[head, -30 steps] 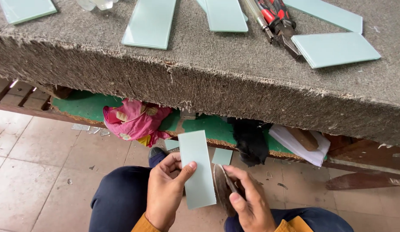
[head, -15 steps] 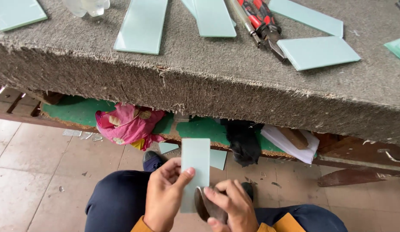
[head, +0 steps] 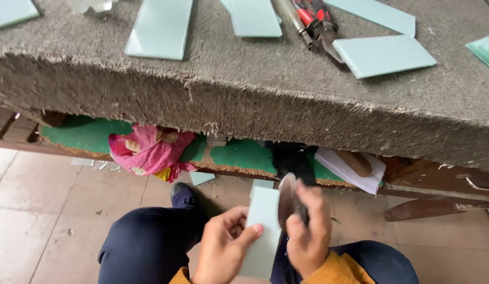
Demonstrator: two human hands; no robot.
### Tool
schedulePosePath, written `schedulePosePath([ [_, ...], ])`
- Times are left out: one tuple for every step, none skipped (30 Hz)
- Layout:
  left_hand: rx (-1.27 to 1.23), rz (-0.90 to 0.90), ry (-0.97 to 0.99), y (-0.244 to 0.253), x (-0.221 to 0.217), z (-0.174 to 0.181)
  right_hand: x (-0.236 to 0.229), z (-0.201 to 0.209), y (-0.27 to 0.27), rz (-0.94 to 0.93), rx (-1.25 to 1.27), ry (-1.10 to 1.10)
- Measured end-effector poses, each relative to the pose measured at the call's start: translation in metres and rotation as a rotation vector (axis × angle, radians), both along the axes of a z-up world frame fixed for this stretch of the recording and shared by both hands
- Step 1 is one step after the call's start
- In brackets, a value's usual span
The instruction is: Smoothing the edges of small glass tiles using a handheld sanding stone and water
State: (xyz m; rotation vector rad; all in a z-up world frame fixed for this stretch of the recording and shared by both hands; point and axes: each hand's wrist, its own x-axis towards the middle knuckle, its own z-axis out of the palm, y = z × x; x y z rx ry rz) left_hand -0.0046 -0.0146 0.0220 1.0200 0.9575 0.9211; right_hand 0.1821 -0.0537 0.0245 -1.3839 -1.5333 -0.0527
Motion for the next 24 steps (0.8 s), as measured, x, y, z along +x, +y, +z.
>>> schedulePosePath([
  [0.022, 0.001, -0.046, 0.006, 0.001, 0.001, -0.001, 0.0, -0.005, 0.019, -0.028, 0.011],
  [0.032, -0.006, -0.046, 0.01, -0.002, 0.004, -0.005, -0.001, -0.004, 0.012, -0.017, 0.011],
  [-0.024, 0.005, -0.069, 0.011, -0.004, 0.005, -0.008, -0.003, -0.005, 0.02, -0.048, 0.061],
  [-0.081, 0.016, -0.093, 0.012, -0.007, 0.004, -0.012, -0.007, -0.007, 0.029, -0.078, 0.111],
  [-0.094, 0.023, -0.086, 0.004, 0.002, 0.003, -0.004, 0.0, -0.001, 0.035, -0.092, 0.118],
  [-0.093, -0.023, -0.064, -0.004, 0.01, 0.002, 0.004, 0.006, 0.004, -0.02, -0.071, 0.2],
  [-0.079, -0.067, -0.04, -0.006, 0.016, 0.002, 0.01, 0.011, 0.016, -0.072, -0.039, 0.286],
  [-0.08, -0.057, -0.029, -0.007, 0.013, 0.001, 0.004, 0.004, 0.0, -0.063, -0.041, 0.297],
  [-0.059, -0.031, -0.085, -0.002, 0.009, 0.002, -0.002, -0.001, -0.009, -0.072, -0.071, 0.228],
  [-0.036, -0.007, -0.14, 0.004, 0.004, 0.005, -0.008, -0.006, -0.018, -0.081, -0.101, 0.159],
  [-0.025, 0.0, -0.136, 0.007, 0.003, 0.004, -0.008, -0.008, -0.012, -0.073, -0.091, 0.163],
  [-0.01, 0.007, -0.109, 0.011, 0.001, 0.003, -0.009, -0.01, -0.007, -0.062, -0.111, 0.187],
  [-0.005, 0.017, -0.077, 0.01, -0.002, 0.0, -0.011, -0.014, -0.005, -0.048, -0.141, 0.215],
  [-0.005, 0.027, -0.069, 0.006, 0.003, 0.002, -0.005, -0.007, 0.003, -0.038, -0.143, 0.222],
  [-0.05, -0.025, -0.104, -0.002, 0.008, 0.005, 0.001, 0.001, 0.008, -0.073, -0.109, 0.267],
  [-0.096, -0.076, -0.139, -0.009, 0.014, 0.008, 0.007, 0.009, 0.013, -0.108, -0.077, 0.311],
  [-0.09, -0.076, -0.141, -0.006, 0.01, 0.001, -0.003, 0.004, 0.001, -0.107, -0.07, 0.309],
  [-0.077, -0.026, -0.158, -0.002, 0.007, -0.004, -0.013, -0.001, -0.01, -0.121, -0.135, 0.301],
  [-0.063, 0.026, -0.178, 0.002, 0.005, -0.01, -0.022, -0.005, -0.02, -0.135, -0.197, 0.29],
  [-0.055, 0.026, -0.183, 0.005, 0.008, -0.009, -0.014, -0.007, -0.013, -0.134, -0.189, 0.285],
  [-0.031, 0.038, -0.115, 0.004, 0.007, -0.009, -0.009, -0.01, -0.008, -0.124, -0.195, 0.241],
  [-0.007, 0.051, -0.047, 0.004, 0.005, -0.01, -0.005, -0.015, -0.003, -0.114, -0.199, 0.196],
  [-0.01, 0.061, -0.039, -0.003, 0.012, -0.011, 0.0, -0.01, 0.0, -0.103, -0.204, 0.203],
  [-0.041, 0.007, -0.037, -0.01, 0.018, -0.012, 0.004, -0.005, 0.003, -0.097, -0.135, 0.28],
])
